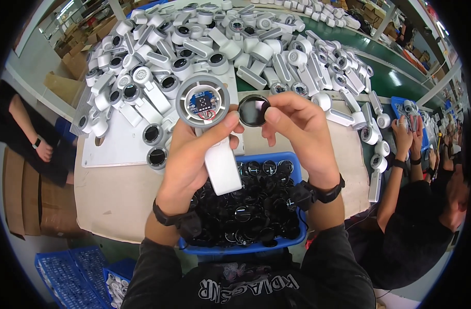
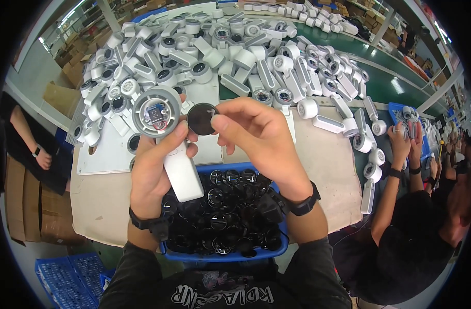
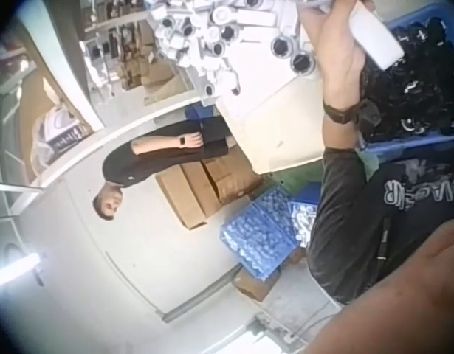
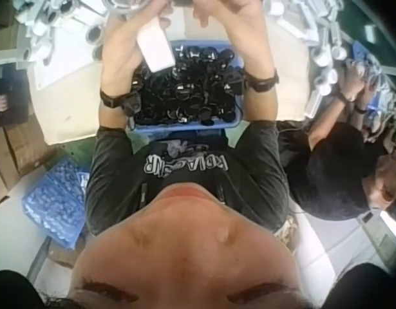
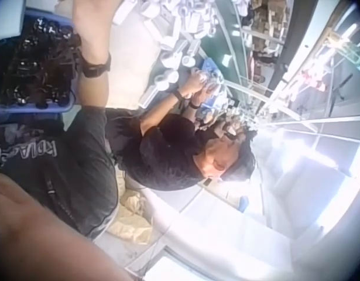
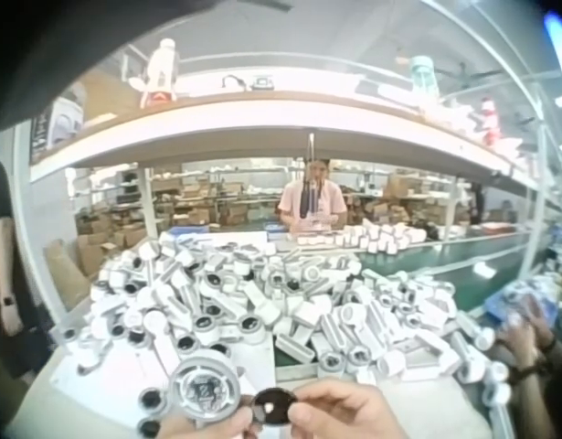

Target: Assembling security camera components by attaching internal parts and external covers.

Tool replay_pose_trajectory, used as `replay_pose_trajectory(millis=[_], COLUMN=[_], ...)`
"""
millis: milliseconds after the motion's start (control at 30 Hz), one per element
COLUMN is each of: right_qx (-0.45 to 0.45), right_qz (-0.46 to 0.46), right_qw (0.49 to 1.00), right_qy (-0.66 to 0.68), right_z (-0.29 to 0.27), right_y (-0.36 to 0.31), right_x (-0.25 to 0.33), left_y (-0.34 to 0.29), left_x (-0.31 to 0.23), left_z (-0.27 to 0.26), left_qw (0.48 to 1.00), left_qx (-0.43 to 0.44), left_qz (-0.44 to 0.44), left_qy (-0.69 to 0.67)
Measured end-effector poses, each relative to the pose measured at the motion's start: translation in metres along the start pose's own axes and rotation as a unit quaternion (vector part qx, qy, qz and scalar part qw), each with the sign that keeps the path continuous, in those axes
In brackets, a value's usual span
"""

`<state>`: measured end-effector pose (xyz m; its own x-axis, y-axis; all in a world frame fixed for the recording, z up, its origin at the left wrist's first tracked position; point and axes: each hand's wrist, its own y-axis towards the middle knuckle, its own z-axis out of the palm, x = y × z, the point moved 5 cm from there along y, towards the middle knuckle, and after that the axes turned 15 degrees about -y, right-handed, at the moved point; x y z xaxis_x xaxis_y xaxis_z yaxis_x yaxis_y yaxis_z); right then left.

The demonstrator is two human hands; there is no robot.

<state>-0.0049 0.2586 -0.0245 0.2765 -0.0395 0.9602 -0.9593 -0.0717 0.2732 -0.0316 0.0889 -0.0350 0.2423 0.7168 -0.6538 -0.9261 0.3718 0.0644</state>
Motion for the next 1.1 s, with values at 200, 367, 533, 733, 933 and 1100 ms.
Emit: replay_pose_trajectory(millis=[200,367,533,733,933,1100], right_qx=[-0.036,-0.089,-0.075,-0.117,-0.195,-0.223], right_qz=[-0.017,-0.047,-0.13,-0.294,-0.395,-0.431], right_qw=[0.999,0.995,0.989,0.926,0.847,0.813], right_qy=[0.024,0.025,-0.009,-0.206,-0.297,-0.321], right_z=[-0.004,-0.002,0.007,0.015,0.017,0.016], right_y=[0.001,-0.004,-0.006,-0.014,-0.021,-0.024], right_x=[0.001,0.009,0.017,0.03,0.036,0.036], left_y=[0.002,0.006,0.007,0.003,-0.002,-0.004], left_x=[0.003,0.01,0.01,0.008,0.007,0.003], left_z=[-0.004,0.0,-0.003,0.005,0.019,0.018], left_qw=[0.998,0.993,0.999,0.995,0.986,0.967], left_qx=[-0.029,0.026,0.035,0.088,0.114,0.147], left_qz=[0.046,-0.051,0.027,0.055,0.108,0.166], left_qy=[-0.035,-0.103,-0.018,0.005,0.055,0.129])
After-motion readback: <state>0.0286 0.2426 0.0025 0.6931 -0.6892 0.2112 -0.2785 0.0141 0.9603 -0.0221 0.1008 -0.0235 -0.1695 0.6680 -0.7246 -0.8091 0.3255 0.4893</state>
